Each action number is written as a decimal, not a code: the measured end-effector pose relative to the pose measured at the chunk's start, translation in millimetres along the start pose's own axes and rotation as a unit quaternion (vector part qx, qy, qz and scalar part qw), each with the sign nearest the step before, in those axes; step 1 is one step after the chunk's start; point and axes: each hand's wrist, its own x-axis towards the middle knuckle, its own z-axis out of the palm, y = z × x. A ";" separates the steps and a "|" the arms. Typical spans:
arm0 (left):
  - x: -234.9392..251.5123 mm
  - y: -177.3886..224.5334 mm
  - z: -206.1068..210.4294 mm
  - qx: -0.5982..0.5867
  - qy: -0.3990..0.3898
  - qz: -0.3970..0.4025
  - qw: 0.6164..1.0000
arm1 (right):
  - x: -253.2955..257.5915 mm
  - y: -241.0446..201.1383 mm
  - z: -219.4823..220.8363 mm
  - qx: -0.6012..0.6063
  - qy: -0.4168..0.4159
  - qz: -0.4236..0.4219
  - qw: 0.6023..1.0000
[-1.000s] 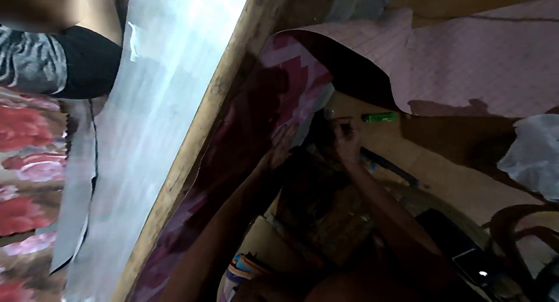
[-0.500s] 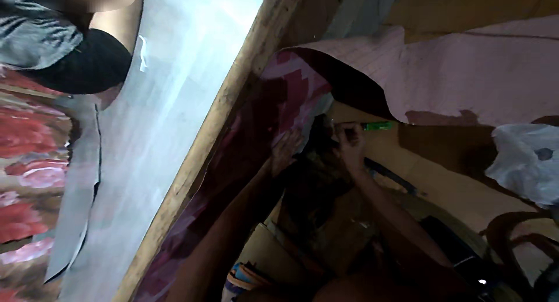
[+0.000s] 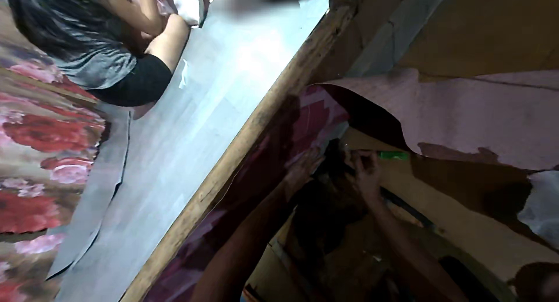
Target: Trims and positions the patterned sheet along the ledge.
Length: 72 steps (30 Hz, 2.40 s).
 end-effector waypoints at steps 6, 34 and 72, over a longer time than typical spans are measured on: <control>20.5 3.8 -2.1 -0.040 -0.038 -0.029 0.998 | -4.0 0.2 -3.1 0.000 0.000 0.012 1.000; 2.8 34.4 -15.2 0.182 0.207 0.045 0.960 | -53.5 -7.2 -61.9 -0.069 -0.064 0.049 0.994; 103.1 -0.4 -42.4 0.199 0.028 -0.058 0.978 | -26.1 -30.2 -66.5 -0.052 -0.064 0.049 0.995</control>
